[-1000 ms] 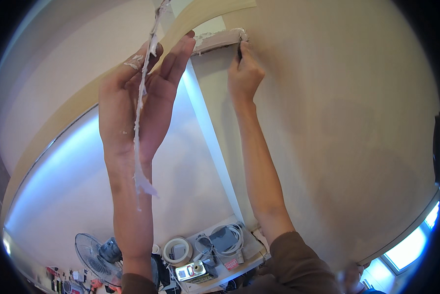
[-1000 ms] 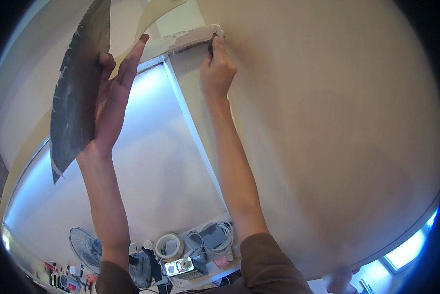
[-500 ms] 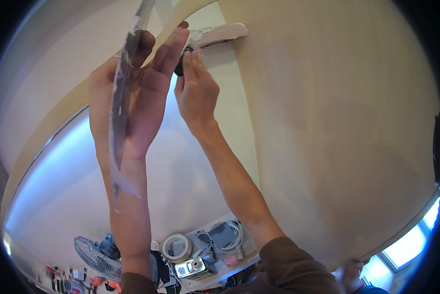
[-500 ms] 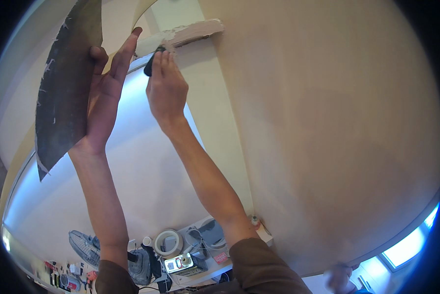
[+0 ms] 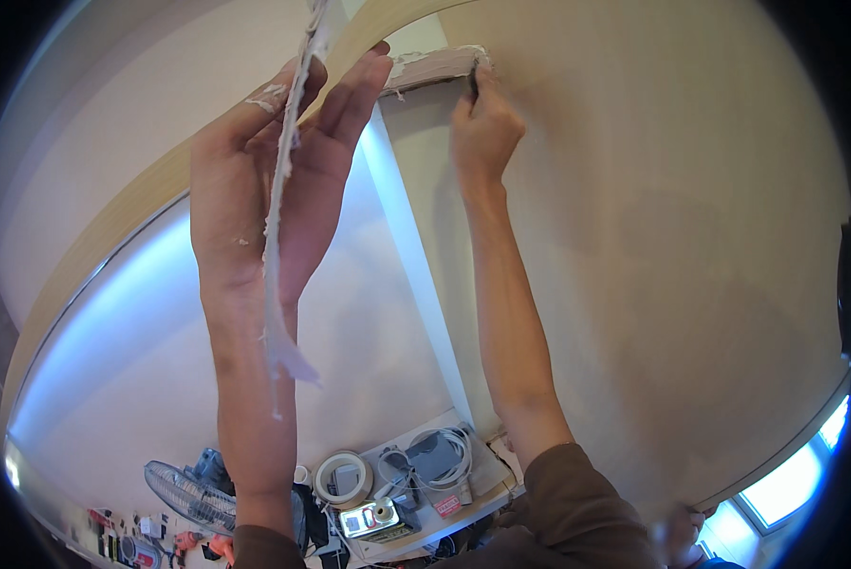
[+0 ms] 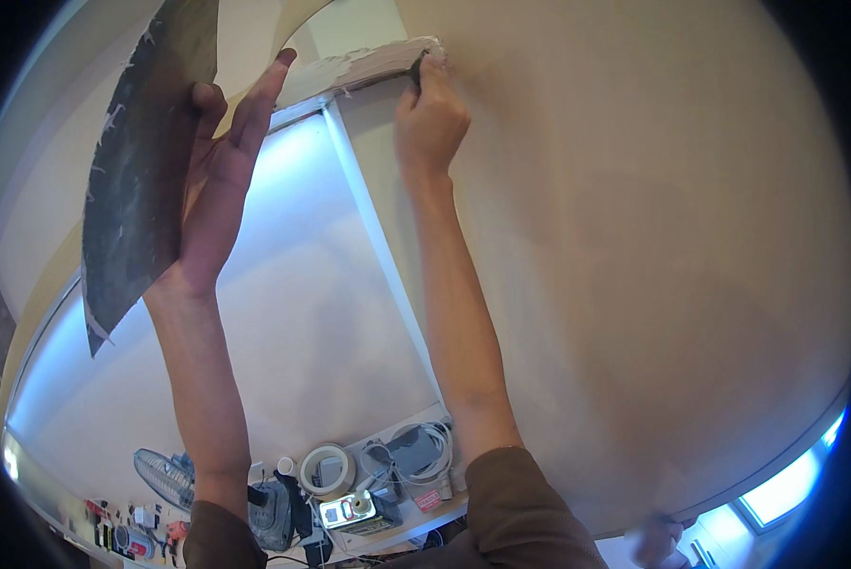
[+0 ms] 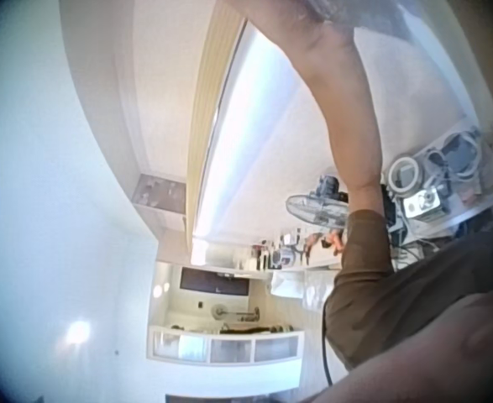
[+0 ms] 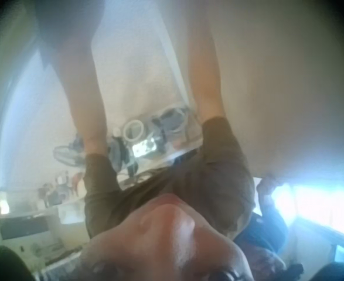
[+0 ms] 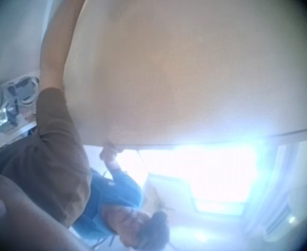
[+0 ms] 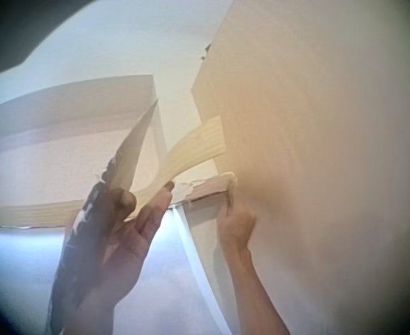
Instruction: The person scoops joint compound from a container onto a hawk, then uses a putty knife to apply and smooth the compound along a taped wall seam. The person repeatedly transfers compound from the hawk to the knife and works the material into the joint, scraping excess back onto the hawk.
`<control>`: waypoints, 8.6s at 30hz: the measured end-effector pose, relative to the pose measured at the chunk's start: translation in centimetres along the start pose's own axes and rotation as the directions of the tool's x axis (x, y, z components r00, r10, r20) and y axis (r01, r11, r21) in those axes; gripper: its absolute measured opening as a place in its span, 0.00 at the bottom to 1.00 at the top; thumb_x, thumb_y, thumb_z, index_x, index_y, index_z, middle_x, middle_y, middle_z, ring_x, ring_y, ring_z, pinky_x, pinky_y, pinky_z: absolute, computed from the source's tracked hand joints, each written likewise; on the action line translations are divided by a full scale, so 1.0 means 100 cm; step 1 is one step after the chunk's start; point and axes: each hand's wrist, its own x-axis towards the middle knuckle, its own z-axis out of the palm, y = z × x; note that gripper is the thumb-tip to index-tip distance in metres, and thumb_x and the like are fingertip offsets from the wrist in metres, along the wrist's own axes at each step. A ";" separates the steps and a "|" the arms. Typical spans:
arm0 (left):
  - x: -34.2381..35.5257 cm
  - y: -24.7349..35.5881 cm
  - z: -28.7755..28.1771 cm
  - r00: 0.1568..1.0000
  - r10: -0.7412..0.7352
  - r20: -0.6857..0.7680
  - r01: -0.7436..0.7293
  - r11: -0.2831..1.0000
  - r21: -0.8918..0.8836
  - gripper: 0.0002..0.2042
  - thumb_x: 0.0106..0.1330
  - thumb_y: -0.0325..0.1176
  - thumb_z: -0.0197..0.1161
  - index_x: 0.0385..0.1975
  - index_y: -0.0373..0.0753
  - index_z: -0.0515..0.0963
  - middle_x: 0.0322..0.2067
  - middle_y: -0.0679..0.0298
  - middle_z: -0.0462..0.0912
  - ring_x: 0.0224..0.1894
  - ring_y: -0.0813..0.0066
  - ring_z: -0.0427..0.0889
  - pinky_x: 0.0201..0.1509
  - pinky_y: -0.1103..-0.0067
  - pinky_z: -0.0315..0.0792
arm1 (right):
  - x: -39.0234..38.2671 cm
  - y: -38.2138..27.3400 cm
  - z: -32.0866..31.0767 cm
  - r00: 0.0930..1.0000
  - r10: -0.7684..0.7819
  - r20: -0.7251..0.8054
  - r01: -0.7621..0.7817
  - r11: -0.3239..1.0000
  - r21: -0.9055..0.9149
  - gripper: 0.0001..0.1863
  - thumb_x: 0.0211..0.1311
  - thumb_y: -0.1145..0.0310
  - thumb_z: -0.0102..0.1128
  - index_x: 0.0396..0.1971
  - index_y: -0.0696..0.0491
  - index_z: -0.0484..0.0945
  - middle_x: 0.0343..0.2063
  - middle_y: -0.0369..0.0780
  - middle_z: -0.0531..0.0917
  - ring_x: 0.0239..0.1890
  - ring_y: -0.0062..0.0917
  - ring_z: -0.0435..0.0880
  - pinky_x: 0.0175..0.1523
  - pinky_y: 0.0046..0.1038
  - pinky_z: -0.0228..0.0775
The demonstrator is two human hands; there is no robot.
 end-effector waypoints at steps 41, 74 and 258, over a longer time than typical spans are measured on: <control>-0.035 0.054 -0.013 0.991 0.123 0.056 -0.128 0.988 0.090 0.07 0.69 0.20 0.58 0.39 0.20 0.76 0.40 0.53 0.77 0.57 0.43 0.77 0.73 0.57 0.68 | -0.070 -0.093 0.041 0.860 0.508 -0.055 -0.281 0.560 0.780 0.10 0.71 0.79 0.52 0.50 0.64 0.72 0.45 0.46 0.80 0.48 0.29 0.82 0.55 0.28 0.74; -0.037 0.062 0.002 0.986 0.036 -0.163 -0.004 0.982 0.191 0.17 0.70 0.28 0.46 0.50 0.19 0.71 0.56 0.29 0.71 0.65 0.45 0.71 0.77 0.64 0.60 | -0.153 -0.167 -0.074 0.575 0.642 0.507 -0.618 -0.065 0.784 0.13 0.71 0.79 0.54 0.52 0.61 0.67 0.48 0.47 0.78 0.51 0.34 0.83 0.65 0.42 0.75; -0.846 0.255 0.133 0.462 0.076 -0.884 0.706 0.572 0.418 0.28 0.80 0.48 0.47 0.22 0.33 0.78 0.17 0.73 0.73 0.22 0.89 0.64 0.25 0.81 0.59 | -0.361 -0.623 -0.603 -0.057 -0.209 0.976 -0.679 0.725 0.116 0.13 0.56 0.85 0.61 0.40 0.57 0.84 0.35 0.43 0.88 0.37 0.32 0.89 0.44 0.27 0.80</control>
